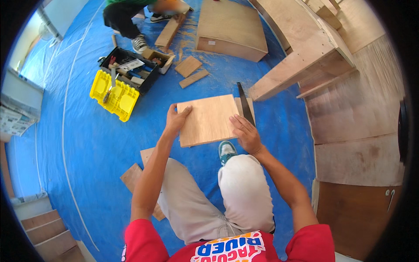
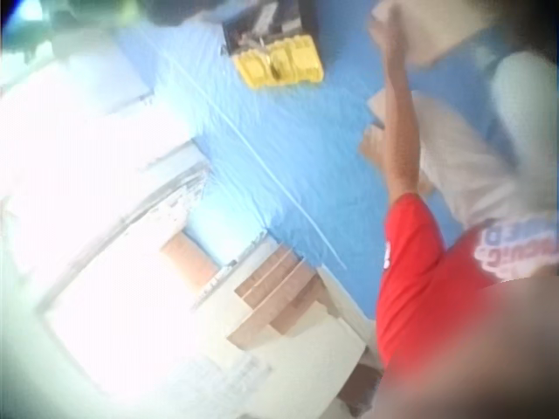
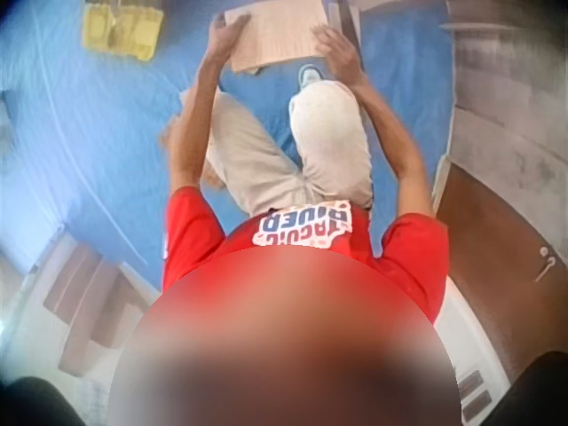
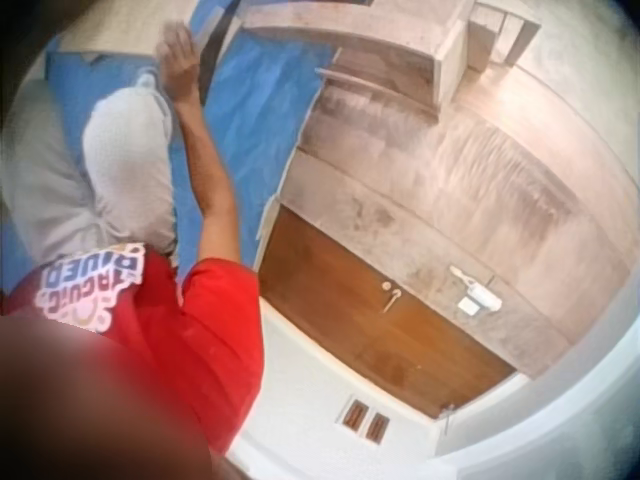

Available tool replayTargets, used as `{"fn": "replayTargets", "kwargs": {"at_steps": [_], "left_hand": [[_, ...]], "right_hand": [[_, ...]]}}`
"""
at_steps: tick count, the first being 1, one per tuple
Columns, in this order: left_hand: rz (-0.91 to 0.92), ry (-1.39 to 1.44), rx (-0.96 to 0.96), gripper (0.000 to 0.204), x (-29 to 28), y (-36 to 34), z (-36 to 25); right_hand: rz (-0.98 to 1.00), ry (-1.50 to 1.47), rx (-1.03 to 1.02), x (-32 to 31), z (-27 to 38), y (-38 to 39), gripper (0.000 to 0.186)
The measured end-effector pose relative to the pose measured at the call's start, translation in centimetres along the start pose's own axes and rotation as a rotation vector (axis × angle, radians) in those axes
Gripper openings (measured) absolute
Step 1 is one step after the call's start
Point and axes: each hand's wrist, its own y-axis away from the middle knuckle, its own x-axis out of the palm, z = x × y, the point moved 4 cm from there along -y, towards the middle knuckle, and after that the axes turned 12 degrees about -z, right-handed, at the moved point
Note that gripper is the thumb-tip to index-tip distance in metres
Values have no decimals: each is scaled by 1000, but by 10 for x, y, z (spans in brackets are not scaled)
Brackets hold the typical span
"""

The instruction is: The person uses a hand saw to cut a piece of wood while sitting on the floor. They hold the wood steady with one hand and saw with the other, then place the cut piece aside.

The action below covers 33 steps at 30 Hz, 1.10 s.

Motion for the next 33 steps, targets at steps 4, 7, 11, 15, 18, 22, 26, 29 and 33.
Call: {"fn": "replayTargets", "kwargs": {"at_steps": [4,7,11,15,18,22,26,29,33], "left_hand": [[-180,-83,102,49,5,5,18],[-140,-168,298,40,-24,12,8],[-262,-173,303,40,-39,10,-8],[-394,-115,266,44,-11,14,-22],[-389,-101,217,43,14,11,-32],[-447,-161,14,40,31,26,-18],[-456,-216,-73,36,39,56,-6],[-449,-170,-87,35,51,90,-21],[-354,-164,-147,37,66,168,-101]], "right_hand": [[71,153,651,11,-57,110,61],[145,376,1317,11,-91,253,92],[311,474,1805,31,-91,393,121],[34,452,1845,42,-86,410,134],[272,748,1507,44,-97,374,128],[586,478,1454,58,-123,346,112],[493,256,1588,46,-126,313,80],[453,169,1678,6,-106,266,64],[232,-4,1601,-108,-62,176,56]]}}
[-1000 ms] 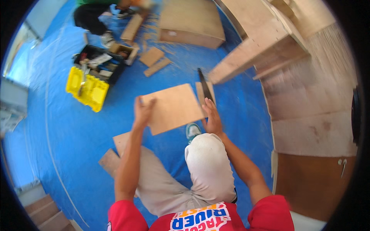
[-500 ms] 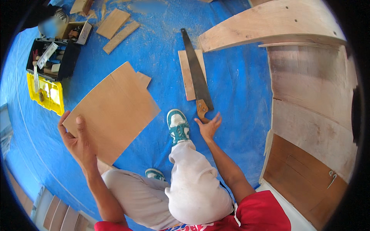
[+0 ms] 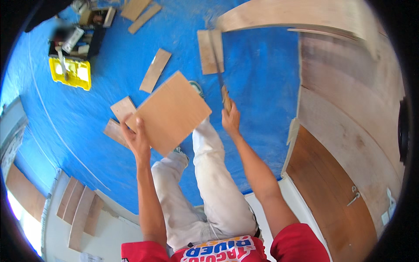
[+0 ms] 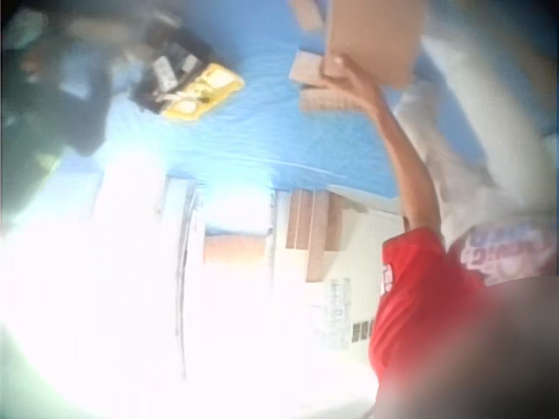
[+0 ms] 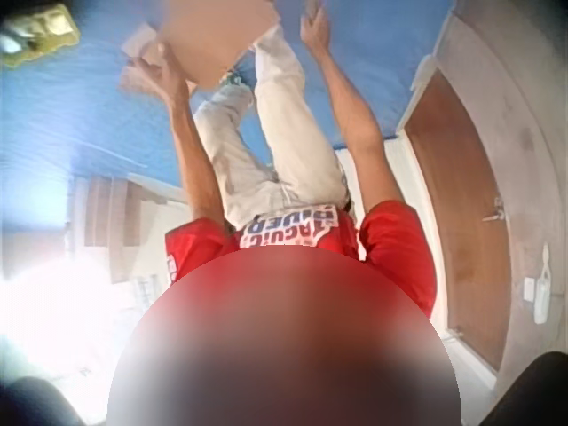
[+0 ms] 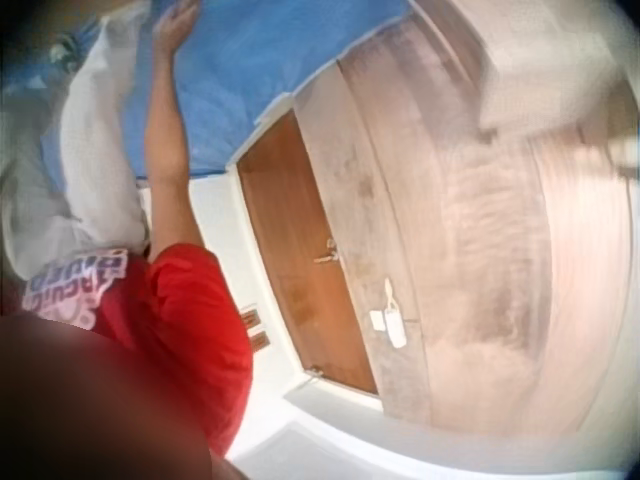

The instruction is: The person uses a hand saw to cut a piece of wood while sitting on the floor. They hold the wood steady with one hand and saw with the other, then place the cut piece aside.

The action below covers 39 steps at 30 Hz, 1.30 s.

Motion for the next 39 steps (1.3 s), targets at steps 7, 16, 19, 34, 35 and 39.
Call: {"fn": "replayTargets", "kwargs": {"at_steps": [7,16,19,34,35,39], "left_hand": [[226,72,26,42,-38,117,-203],[339,167,96,46,59,137,-386],[402,218,122,43,110,155,-436],[843,-96,161,56,315,139,-466],[802,-139,142,57,312,130,-459],[881,-61,-171,68,344,127,-430]], "right_hand": [[140,33,111,-249,91,123,48],[-3,-121,180,-475,141,149,39],[-93,-125,214,-527,149,143,40],[-302,-148,400,-601,139,158,39],[-299,-145,417,-599,141,157,39],[-258,-60,491,-588,154,149,38]]}}
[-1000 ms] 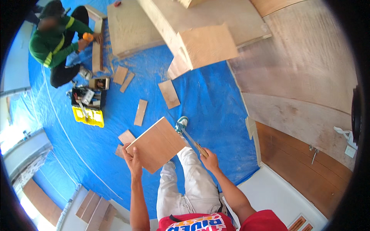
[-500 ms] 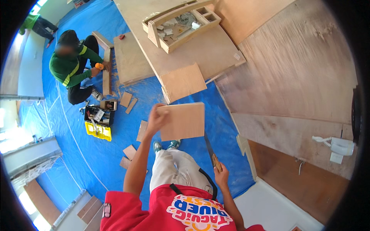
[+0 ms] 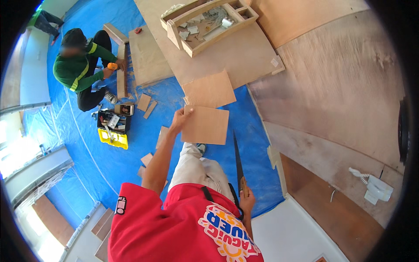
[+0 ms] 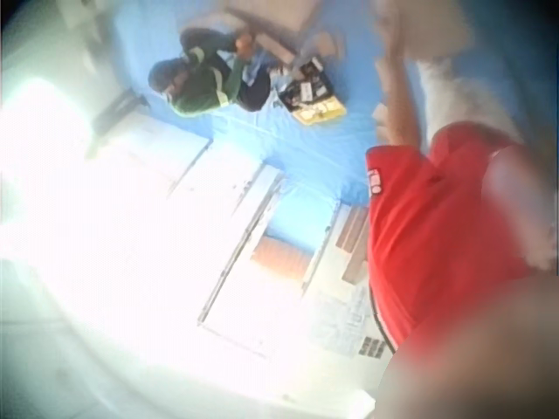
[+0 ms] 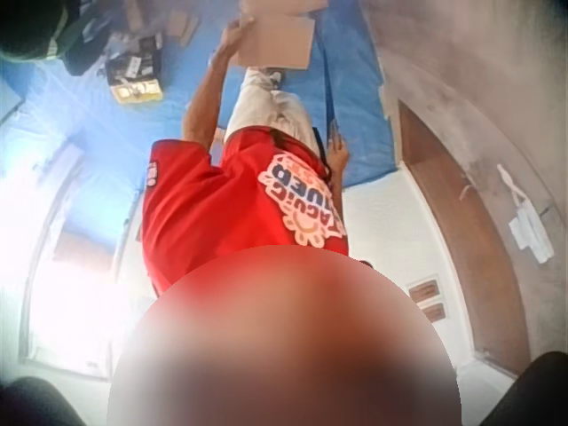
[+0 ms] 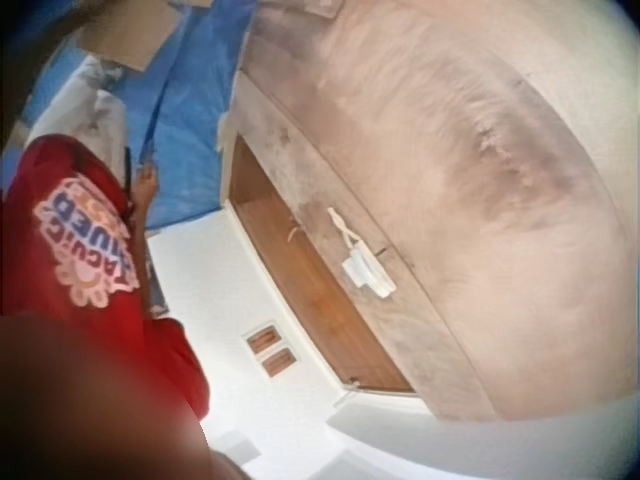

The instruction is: The person uses a hand saw to cut a piece of wood while sitting on the floor. They hold the wood steady with one hand and saw with the other, then place the cut piece aside.

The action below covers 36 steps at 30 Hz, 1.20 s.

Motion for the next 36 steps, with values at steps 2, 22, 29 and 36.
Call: {"fn": "replayTargets", "kwargs": {"at_steps": [2,22,29,36], "left_hand": [[-47,124,-108,74,30,-11,9],[-642,400,-146,40,140,-19,-8],[-503,198,215,48,180,-90,-79],[-507,159,301,49,50,-11,-27]], "right_hand": [[-21,-26,-6,3,12,0,39],[123,51,-137,-29,56,-145,43],[118,-4,-245,-62,47,-200,44],[180,113,-341,-105,68,-222,44]]}}
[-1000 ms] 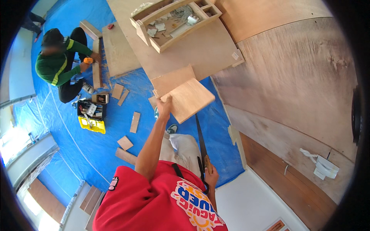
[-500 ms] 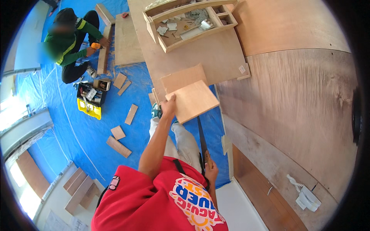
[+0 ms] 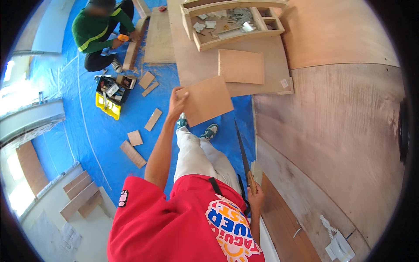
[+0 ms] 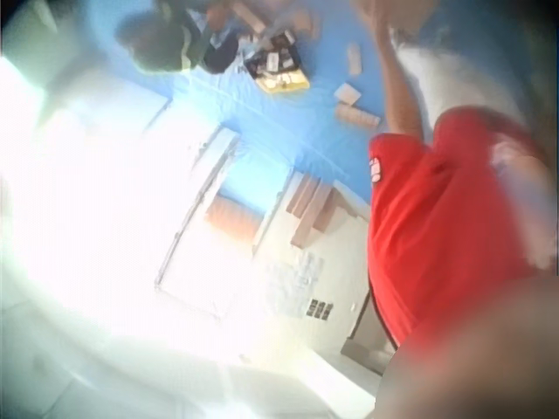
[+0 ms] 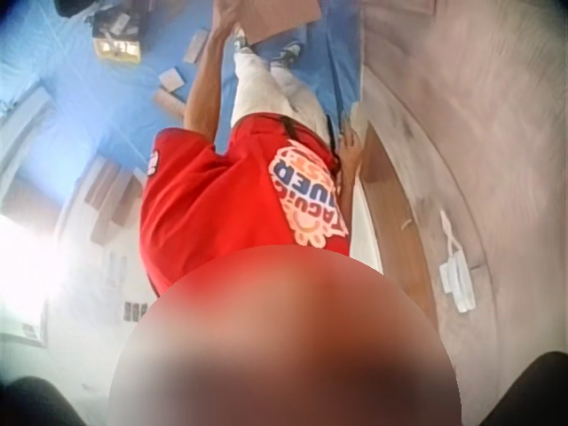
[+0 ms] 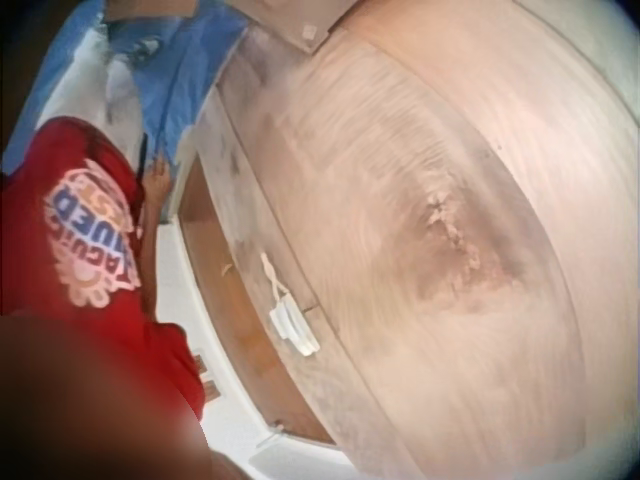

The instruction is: The person uses a hand saw to cut a piece of wood while sitting on the floor. They hold the wood steady with one hand and saw with the other, then place the cut piece aside.

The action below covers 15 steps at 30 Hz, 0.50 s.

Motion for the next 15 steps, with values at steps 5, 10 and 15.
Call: {"fn": "replayTargets", "kwargs": {"at_steps": [5,10,15], "left_hand": [[-103,-73,-24,51,-93,-2,33],[-246,122,-62,54,-84,-8,58],[-338,46,-41,60,-75,-7,59]], "right_hand": [[31,14,12,-53,14,16,44],[-34,45,-226,-113,44,53,45],[70,139,-341,-101,92,38,45]]}}
